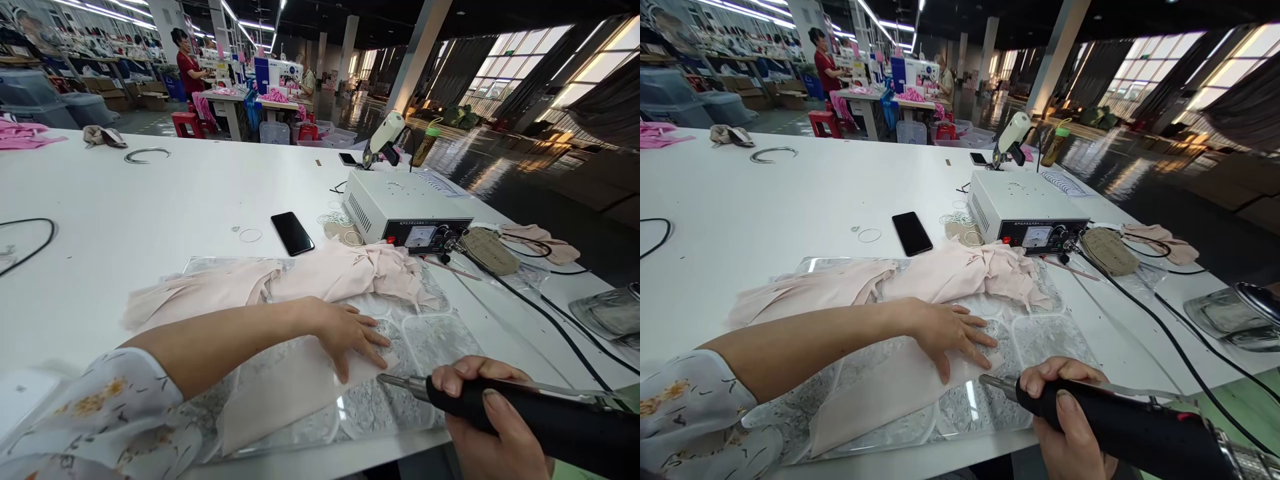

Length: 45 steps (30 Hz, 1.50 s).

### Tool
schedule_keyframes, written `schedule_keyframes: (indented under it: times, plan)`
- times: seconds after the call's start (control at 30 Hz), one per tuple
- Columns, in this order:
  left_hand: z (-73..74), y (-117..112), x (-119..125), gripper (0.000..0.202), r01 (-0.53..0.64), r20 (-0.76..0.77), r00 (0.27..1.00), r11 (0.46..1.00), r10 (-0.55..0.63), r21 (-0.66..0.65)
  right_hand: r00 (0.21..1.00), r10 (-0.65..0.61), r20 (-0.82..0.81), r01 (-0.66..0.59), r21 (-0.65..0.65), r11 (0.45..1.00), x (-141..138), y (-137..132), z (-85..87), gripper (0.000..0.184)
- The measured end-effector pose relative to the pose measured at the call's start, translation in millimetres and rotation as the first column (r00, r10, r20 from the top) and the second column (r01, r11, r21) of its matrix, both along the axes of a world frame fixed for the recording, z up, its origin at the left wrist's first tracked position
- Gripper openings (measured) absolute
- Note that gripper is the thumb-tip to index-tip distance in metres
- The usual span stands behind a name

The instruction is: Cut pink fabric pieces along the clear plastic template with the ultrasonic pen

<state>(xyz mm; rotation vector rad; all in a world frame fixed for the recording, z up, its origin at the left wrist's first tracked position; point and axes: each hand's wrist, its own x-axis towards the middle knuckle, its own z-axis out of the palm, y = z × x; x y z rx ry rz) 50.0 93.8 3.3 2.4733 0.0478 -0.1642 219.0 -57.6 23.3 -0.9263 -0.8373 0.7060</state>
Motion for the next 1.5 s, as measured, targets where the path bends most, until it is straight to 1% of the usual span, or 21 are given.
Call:
schedule_keyframes:
  times: [0.1,0.23,0.43,0.57,0.7,0.77,0.93,1.07,1.2,1.3,1.5]
  plan:
    - [3.3,-1.1,1.6,0.060,0.010,-0.054,0.998,1.000,-0.008,0.026,1.000,-0.008,0.006,0.009,-0.014,1.000,-0.9,0.7,1.3,0.010]
    - [5.8,-2.3,2.7,0.059,-0.011,-0.090,0.996,1.000,0.012,0.006,1.000,-0.014,0.004,0.014,-0.005,1.000,-2.3,0.3,0.7,0.009]
    - [0.5,-1.6,1.8,0.058,-0.025,0.003,1.000,1.000,0.025,-0.019,1.000,0.003,0.027,-0.003,-0.018,1.000,-2.9,0.3,-1.1,0.009]
    - [2.1,-2.0,2.1,0.055,-0.062,-0.015,0.998,0.997,0.061,-0.051,1.000,-0.001,0.013,0.001,-0.009,1.000,-3.3,0.1,-1.2,0.008]
    - [4.5,-2.7,2.5,0.056,-0.038,-0.052,0.998,0.999,0.036,-0.032,1.000,0.003,0.017,-0.003,-0.006,1.000,-3.8,0.4,-0.4,0.009]
    - [4.1,-2.4,2.4,0.056,-0.032,-0.035,0.999,0.999,0.031,-0.030,0.999,0.013,0.044,-0.014,0.002,1.000,-3.8,1.1,0.3,0.011]
    - [2.1,-1.3,2.3,0.052,-0.061,0.000,0.998,0.996,0.061,-0.062,0.996,0.019,0.084,-0.019,0.003,1.000,-2.6,2.1,0.2,0.015]
    - [-0.5,-1.2,3.3,0.053,-0.049,-0.012,0.999,0.998,0.049,-0.038,0.998,0.037,0.055,-0.037,0.005,0.999,-4.2,0.2,-0.3,0.012]
    - [-4.8,-0.8,4.3,0.056,-0.005,0.011,1.000,1.000,0.004,0.023,0.999,0.039,0.014,-0.039,0.023,0.999,-9.1,-1.9,1.0,0.009]
    - [-4.9,-1.2,4.7,0.056,-0.008,0.011,1.000,0.999,0.007,0.038,0.999,0.049,0.011,-0.049,0.026,0.998,-12.1,-1.8,1.1,0.007]
    - [2.8,-4.0,6.1,0.061,0.007,-0.110,0.994,0.998,0.000,0.065,0.998,0.054,0.025,-0.054,0.015,0.998,-12.9,-1.2,-2.1,0.007]
